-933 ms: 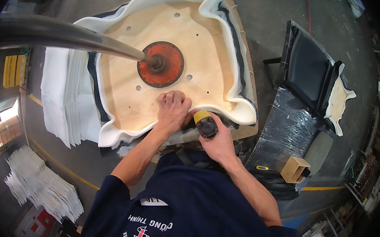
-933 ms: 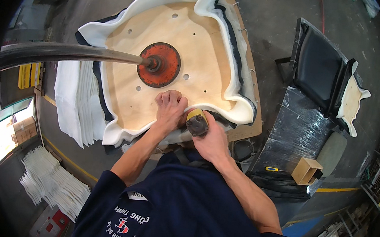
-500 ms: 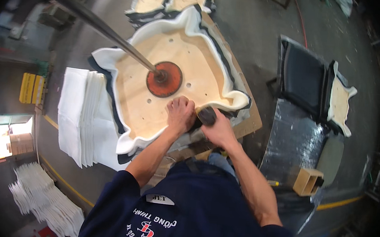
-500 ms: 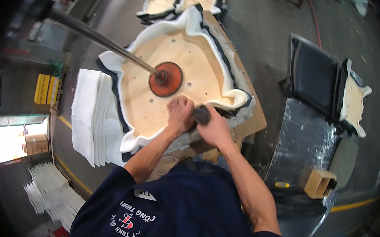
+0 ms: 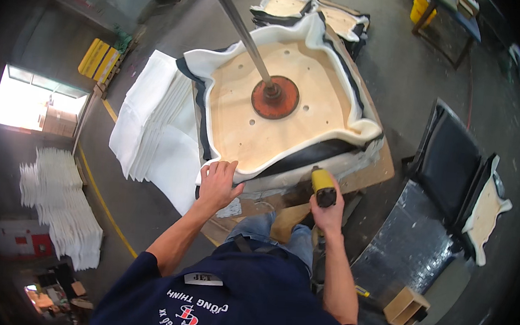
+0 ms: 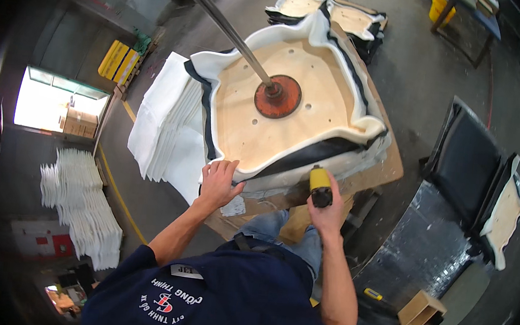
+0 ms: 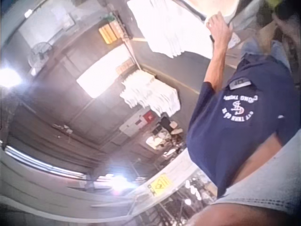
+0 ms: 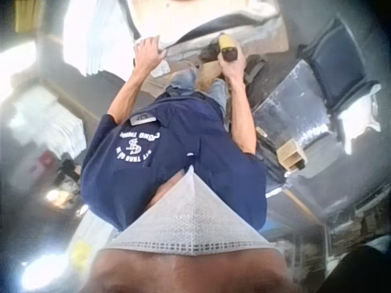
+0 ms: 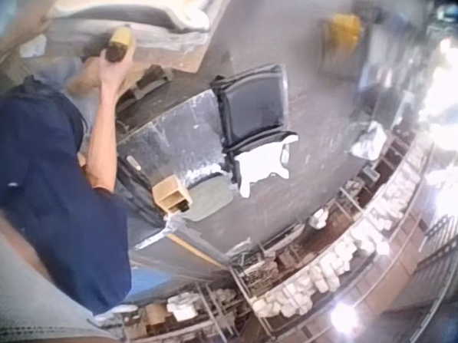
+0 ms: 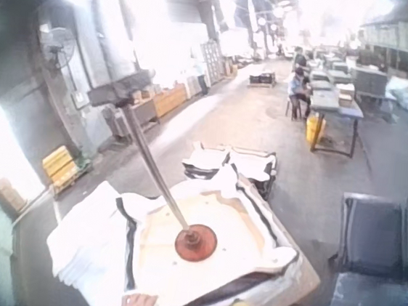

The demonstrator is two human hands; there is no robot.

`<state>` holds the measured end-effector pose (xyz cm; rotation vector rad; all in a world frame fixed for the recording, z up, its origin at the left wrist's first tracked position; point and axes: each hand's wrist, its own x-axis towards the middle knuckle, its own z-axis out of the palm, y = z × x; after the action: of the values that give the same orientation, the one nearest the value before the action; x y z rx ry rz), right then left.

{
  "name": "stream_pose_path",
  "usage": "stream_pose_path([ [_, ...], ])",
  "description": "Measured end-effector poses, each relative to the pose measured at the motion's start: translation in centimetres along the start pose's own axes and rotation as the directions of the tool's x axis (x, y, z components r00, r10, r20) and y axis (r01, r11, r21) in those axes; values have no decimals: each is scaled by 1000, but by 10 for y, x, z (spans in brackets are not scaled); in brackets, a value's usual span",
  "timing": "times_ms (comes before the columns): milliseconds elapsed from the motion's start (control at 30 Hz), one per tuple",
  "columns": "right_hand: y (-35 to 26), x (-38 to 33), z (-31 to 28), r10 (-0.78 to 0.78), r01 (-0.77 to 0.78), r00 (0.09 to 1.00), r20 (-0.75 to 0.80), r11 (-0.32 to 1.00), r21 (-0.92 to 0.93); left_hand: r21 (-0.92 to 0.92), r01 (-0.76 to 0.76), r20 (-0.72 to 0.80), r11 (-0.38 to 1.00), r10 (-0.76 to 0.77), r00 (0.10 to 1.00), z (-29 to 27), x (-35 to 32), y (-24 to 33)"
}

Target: The person places a white foam sheet onto a beige seat base, aligns it, and then uses a yellow pneumatic staple gun to secure the foam around the perimeter. The person works systematically around the edges, pulling the foam taut before stapling.

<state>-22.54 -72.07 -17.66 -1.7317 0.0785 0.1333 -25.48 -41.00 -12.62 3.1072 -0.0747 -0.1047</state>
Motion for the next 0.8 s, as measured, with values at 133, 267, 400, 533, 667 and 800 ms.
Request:
stream_pose_path([
  [133,-2,11,-7,33,-35,998,-53,999,-40,-161,-131,-15,978,130,991,12,9,-1],
  [267,18,18,-11,123,-122,985,-120,992,10,-236,-219,10,947,227,974,20,26,5],
  [400,-3,32,-14,245,-240,961,-129,969,52,-348,-312,12,884,337,941,21,34,7],
  [533,-12,40,-11,248,-259,949,-196,966,-29,-446,-428,-101,786,431,897,29,31,19],
  [667,-13,46,-4,224,-255,947,-231,960,-118,-469,-461,-156,754,443,883,35,24,24],
  [800,-17,40,5,246,-281,935,-254,953,-109,-507,-400,-138,764,386,912,36,21,19],
])
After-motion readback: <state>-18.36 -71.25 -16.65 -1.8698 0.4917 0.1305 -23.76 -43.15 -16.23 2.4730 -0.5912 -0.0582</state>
